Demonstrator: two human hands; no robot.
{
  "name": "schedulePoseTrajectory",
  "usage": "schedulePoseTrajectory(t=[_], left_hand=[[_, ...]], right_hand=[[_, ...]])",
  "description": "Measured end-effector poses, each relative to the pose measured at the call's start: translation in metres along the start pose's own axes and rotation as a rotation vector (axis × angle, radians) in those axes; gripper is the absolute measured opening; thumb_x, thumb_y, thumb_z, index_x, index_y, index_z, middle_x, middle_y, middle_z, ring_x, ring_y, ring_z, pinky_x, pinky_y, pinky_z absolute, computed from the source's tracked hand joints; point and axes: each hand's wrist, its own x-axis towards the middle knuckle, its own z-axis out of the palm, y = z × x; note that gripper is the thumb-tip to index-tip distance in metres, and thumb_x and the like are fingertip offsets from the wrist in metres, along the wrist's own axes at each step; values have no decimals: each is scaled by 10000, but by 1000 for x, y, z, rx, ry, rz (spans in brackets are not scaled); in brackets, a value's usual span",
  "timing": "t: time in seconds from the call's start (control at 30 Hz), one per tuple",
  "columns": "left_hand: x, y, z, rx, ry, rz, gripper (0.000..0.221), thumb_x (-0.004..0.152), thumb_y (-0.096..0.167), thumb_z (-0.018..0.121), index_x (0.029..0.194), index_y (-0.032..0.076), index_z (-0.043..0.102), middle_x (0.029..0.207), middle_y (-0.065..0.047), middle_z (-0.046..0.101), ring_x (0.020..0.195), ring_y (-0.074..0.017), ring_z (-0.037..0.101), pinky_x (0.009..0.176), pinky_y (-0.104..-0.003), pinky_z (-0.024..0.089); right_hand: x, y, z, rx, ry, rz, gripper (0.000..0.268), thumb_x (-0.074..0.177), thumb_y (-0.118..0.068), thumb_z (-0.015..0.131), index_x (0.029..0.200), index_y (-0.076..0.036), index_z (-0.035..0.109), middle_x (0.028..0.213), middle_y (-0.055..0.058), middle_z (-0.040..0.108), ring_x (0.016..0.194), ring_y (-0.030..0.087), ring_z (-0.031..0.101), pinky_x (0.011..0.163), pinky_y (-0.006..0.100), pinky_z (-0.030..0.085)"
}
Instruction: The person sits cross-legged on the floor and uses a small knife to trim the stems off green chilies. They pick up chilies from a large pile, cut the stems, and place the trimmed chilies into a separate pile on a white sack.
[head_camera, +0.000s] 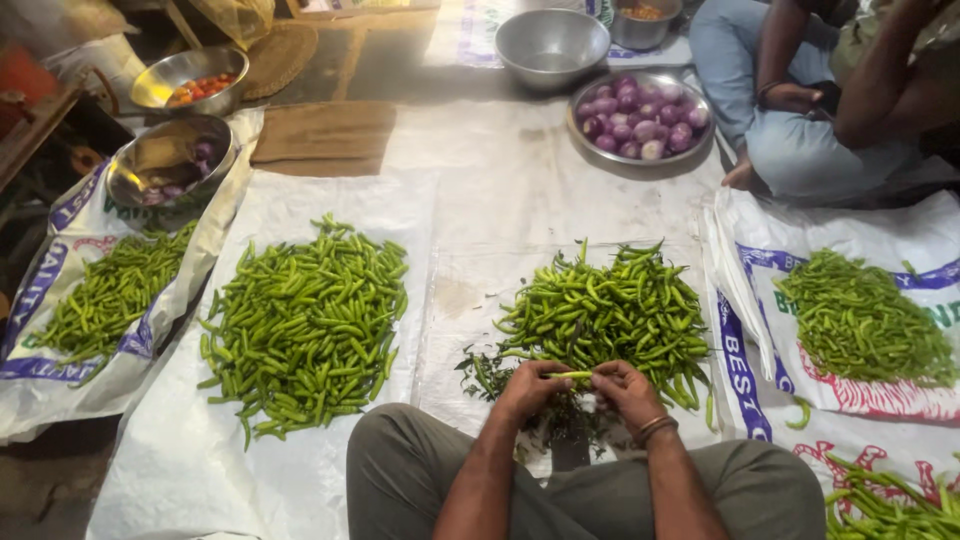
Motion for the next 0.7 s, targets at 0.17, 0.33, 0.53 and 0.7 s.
schedulePoseTrajectory(t=[0.17, 0.33, 0.53, 0.7], left_hand=[[-4, 3, 4, -140, 39, -52, 359, 866, 208, 796, 1193, 62, 778, 925, -53, 777, 741, -134, 661, 638, -282, 539], [17, -27, 7, -57, 135, -85, 333, 859, 213, 808, 1144, 42, 779, 898, -97, 767, 717, -152, 680, 623, -292, 557], [18, -37, 3, -52, 540, -29, 344, 895, 269, 724, 1143, 35, 679, 913, -54, 723, 729, -116, 679, 606, -266, 590], [19, 1, -85, -825, 1163, 296, 286, 962, 308, 624, 1211, 194, 541, 971, -4, 692, 727, -129, 626, 559, -278, 484]], right_hand=[[1, 13, -2, -177, 46, -27, 167, 906, -117, 755, 1046, -27, 743, 821, 29, 733, 657, 94, 633, 573, 263, 512], [28, 36, -8, -382, 117, -69, 181, 892, -164, 780, 1031, -50, 801, 821, 27, 756, 720, 124, 670, 627, 291, 526], [16, 24, -32, -367, 362, 0, 309, 781, -277, 848, 1005, -85, 756, 958, 58, 773, 838, 142, 725, 688, 323, 602], [-11, -47, -74, 686, 613, -303, 269, 1015, -344, 686, 1135, -103, 693, 956, 25, 725, 735, 89, 614, 628, 233, 511]])
